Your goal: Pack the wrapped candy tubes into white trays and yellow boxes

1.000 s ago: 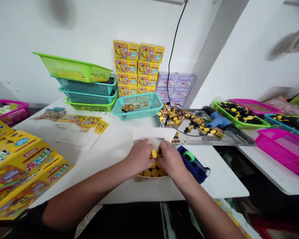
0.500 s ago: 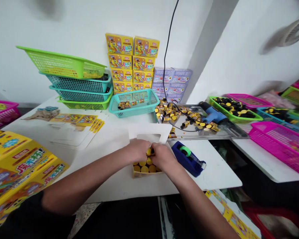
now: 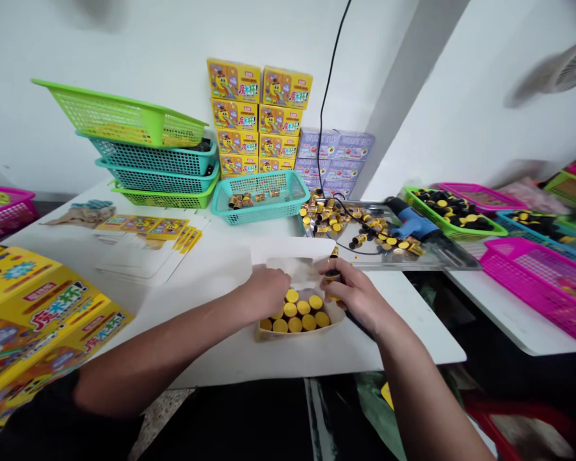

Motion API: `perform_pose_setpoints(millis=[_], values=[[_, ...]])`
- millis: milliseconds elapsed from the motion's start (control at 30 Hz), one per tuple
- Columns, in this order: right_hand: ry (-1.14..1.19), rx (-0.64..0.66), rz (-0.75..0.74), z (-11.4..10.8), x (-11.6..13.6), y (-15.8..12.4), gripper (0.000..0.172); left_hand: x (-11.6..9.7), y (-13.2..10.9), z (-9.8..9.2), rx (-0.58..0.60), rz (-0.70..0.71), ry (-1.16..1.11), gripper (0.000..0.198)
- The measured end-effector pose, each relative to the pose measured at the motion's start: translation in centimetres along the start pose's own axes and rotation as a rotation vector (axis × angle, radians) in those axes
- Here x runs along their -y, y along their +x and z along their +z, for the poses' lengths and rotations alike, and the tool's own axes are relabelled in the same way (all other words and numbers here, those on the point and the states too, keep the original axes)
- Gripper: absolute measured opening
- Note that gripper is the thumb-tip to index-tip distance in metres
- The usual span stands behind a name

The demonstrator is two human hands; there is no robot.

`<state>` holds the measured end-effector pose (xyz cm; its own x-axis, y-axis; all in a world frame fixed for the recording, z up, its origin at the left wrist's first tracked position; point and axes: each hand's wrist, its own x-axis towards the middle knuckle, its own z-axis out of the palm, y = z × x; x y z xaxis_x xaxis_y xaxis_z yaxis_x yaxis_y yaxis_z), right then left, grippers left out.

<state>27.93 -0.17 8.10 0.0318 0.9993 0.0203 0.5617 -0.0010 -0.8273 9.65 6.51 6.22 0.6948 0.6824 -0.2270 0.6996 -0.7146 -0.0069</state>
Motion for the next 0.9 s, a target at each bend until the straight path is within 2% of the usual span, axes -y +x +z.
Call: perform_pose_setpoints(millis=[67, 167, 233, 300, 467, 567, 667, 767, 900], values=[[-0.051, 0.015, 0.017, -0.1, -0.3, -0.2, 0.028, -0.2, 0.4, -0.4, 0.029, -0.014, -0.019, 0.021], [-0.194, -0.037, 0.021, 0.3, -0.7, -0.4, 0.036, -0.4, 1.1, -1.1, 0.091, -0.026, -0.07, 0.025], [-0.309, -0.058, 0.036, 0.6, -0.7, -0.5, 0.046, -0.4, 1.4, -1.5, 0.089, -0.023, -0.086, 0.029], [-0.476, -0.04, 0.018, 0.8, -0.5, -0.5, 0.047, -0.4, 1.5, -1.7, 0.072, -0.025, -0.091, 0.03], [-0.976, 0.183, -0.31, 1.5, 0.7, 0.6, 0.018, -0.6, 1.0, -1.4, 0.043, -0.061, -0.078, 0.021], [-1.182, 0.278, -0.355, 2.6, 1.3, 1.7, 0.02, -0.8, 1.0, -0.9, 0.055, -0.08, -0.092, 0.02], [-1.269, 0.316, -0.341, 3.6, 1.1, 2.5, 0.027, -0.7, 1.3, -0.6, 0.041, -0.071, -0.113, 0.024], [-1.269, 0.321, -0.376, 3.8, 0.4, 2.7, 0.025, -0.3, 1.4, -0.8, -0.011, -0.067, -0.14, 0.027], [-1.069, 0.22, -0.432, 2.8, -0.4, 2.5, 0.023, 0.5, 1.2, -1.2, -0.025, -0.065, -0.219, 0.027]])
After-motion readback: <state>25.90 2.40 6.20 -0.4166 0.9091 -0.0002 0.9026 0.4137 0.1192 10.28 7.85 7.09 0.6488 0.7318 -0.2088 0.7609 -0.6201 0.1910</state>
